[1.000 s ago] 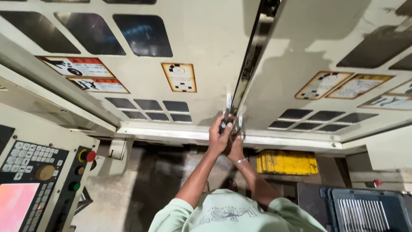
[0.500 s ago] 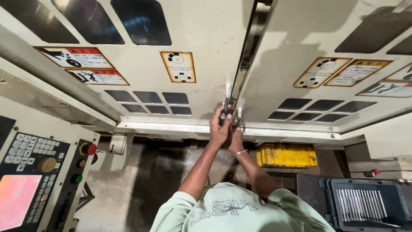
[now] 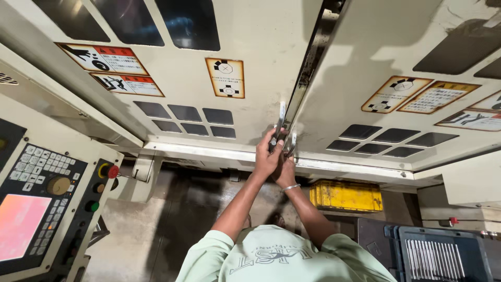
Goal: The person picks up metal rods from a tray, wipes them with a cloth, and places them into a machine. The person then closes the machine door and operates the control panel.
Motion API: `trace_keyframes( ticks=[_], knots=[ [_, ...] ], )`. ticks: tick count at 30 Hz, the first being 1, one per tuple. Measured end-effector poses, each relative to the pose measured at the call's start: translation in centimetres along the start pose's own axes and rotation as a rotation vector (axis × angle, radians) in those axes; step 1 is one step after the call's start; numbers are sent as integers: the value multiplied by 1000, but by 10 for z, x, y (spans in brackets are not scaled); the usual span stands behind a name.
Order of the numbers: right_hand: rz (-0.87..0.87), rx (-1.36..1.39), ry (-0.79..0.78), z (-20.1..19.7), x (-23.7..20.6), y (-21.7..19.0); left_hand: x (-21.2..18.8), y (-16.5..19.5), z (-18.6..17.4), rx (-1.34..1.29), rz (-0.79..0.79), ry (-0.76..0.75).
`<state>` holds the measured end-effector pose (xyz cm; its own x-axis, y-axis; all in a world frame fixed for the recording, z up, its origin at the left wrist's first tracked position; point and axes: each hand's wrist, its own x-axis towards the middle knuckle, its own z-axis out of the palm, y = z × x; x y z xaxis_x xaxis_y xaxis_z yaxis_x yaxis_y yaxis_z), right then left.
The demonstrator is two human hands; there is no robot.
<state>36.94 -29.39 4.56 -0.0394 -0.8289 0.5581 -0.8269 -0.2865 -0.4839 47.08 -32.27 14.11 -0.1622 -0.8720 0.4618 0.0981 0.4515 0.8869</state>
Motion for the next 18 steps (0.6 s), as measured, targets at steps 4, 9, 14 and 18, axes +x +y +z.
trace_keyframes(
  ticks=[4, 9, 14, 18],
  knots=[
    [0, -17, 9, -1, 2, -2, 1, 1, 0, -6, -47, -8],
    [8, -36, -34, -2, 3, -4, -2, 0, 1, -26, -104, -7],
    [47, 24, -62, -4, 3, -3, -2, 1, 2, -39, -36, -2],
    [38, 5, -78, -4, 2, -2, -3, 5, 0, 21, -20, -11]
  ],
)
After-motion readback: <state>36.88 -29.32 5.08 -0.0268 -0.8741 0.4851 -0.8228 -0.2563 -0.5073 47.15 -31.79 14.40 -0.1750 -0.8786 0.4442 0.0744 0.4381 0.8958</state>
